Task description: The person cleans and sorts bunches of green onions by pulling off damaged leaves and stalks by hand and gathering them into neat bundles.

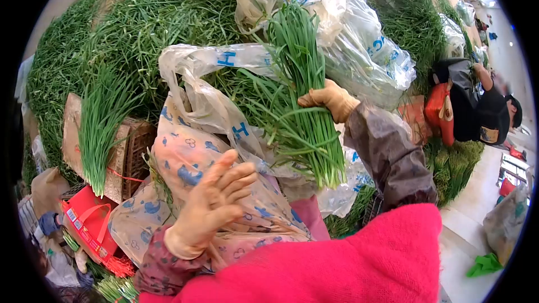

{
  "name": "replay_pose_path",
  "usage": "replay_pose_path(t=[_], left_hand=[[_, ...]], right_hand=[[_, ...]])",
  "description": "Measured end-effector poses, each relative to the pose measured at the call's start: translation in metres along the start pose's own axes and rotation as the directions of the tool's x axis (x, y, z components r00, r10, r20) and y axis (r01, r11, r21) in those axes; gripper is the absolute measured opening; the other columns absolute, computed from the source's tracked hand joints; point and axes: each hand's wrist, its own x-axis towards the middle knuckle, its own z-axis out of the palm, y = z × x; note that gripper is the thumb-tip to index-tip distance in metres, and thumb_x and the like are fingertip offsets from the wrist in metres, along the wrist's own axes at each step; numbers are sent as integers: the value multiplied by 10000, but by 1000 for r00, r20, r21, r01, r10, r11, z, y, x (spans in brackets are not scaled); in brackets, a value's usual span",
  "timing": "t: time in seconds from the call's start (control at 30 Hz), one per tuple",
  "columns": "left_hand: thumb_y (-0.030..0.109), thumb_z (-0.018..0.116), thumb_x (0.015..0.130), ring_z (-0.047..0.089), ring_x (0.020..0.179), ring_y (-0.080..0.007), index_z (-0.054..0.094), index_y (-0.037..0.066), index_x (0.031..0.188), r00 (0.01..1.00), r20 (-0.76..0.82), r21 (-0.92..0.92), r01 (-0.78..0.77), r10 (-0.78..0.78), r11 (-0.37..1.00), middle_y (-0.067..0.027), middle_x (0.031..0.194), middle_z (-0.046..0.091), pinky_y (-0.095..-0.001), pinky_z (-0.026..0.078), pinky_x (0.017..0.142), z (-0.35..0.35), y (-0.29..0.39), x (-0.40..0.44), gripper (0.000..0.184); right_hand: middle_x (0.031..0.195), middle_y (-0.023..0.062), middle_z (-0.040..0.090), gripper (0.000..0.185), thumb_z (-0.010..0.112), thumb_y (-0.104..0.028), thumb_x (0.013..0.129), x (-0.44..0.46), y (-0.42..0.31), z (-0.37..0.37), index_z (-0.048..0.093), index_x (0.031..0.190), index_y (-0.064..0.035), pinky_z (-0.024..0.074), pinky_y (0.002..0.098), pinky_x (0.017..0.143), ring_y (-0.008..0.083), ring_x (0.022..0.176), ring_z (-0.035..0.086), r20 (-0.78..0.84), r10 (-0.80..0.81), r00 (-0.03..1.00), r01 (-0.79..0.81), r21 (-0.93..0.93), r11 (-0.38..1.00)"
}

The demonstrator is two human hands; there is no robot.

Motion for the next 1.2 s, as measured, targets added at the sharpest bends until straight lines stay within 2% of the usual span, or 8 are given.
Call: replay_pose_path(t=[0.3, 0.43, 0.6, 0.67, 0.73, 0.87, 0.97, 1.2], left_hand=[[143, 811, 728, 320, 1358, -308, 77, 28, 1490, 980, -13, 327, -183, 198, 927, -222, 1443, 333, -394, 291, 1092, 41, -17, 9, 1064], [86, 783, 746, 394, 1314, -246, 267, 48, 1457, 988, -38, 259, -138, 153, 956, -159, 1390, 432, -350, 352, 1037, 23, -11, -13, 879], [48, 786, 724, 399, 1304, -241, 255, 63, 1467, 961, -34, 269, -255, 274, 929, -148, 1397, 424, -366, 338, 1048, 16, -7, -29, 913], [40, 794, 708, 397, 1304, -241, 235, 62, 1474, 933, -9, 336, -336, 360, 880, -148, 1405, 414, -373, 327, 1057, 20, 1, -30, 948], [65, 834, 661, 366, 1323, -244, 173, 66, 1492, 845, 62, 553, -472, 531, 687, -152, 1427, 380, -390, 286, 1085, 28, 12, -30, 1061], [231, 903, 585, 288, 1366, -301, 26, -53, 1466, 647, 159, 716, -596, 746, 365, -261, 1451, 296, -366, 225, 1120, 28, 44, -13, 1276], [226, 918, 553, 199, 1407, -293, -56, -91, 1445, 585, 126, 780, -558, 801, 285, -304, 1474, 213, -353, 191, 1134, 16, 82, -1, 1358], [221, 931, 524, 396, 1262, -285, -18, -75, 1436, 311, 187, 733, -676, 932, 78, -218, 1332, 407, -363, 326, 1075, -10, 181, -45, 1348]], right_hand=[[1106, 76, 618, 653, 683, -22, 654, -73, -32, 30, 508, 1283, -38, 506, 324, 827, 190, 935, 609, -77, -311, 947, 286, -232, 930], [1007, 77, 655, 509, 672, -16, 693, -112, -76, 35, 566, 1191, -15, 525, 314, 771, 182, 861, 639, -58, -525, 849, 517, -117, 848], [925, 48, 661, 315, 678, -11, 766, -106, -98, 17, 624, 1076, -4, 521, 296, 709, 134, 788, 628, -128, -773, 622, 771, -71, 633], [906, 45, 656, 285, 670, -15, 777, -103, -112, 14, 627, 1058, -1, 511, 287, 696, 127, 771, 620, 28, -767, 641, 767, -54, 639], [760, -9, 538, 177, 638, -54, 793, -103, -120, 51, 594, 959, -11, 400, 251, 605, 94, 656, 475, -80, -815, 574, 804, -130, 580], [844, 7, 616, 212, 691, -51, 779, -102, -141, 107, 619, 974, -7, 458, 268, 648, 96, 728, 548, -7, -859, 513, 826, -271, 495], [886, 15, 646, 286, 719, -45, 756, -105, -156, 153, 628, 1025, -9, 482, 279, 681, 105, 770, 580, 62, -880, 471, 822, -393, 412], [983, 86, 668, 429, 763, -76, 732, -99, -180, 278, 596, 1119, -2, 509, 302, 778, 154, 874, 619, 410, -845, 342, 879, -457, 133]])
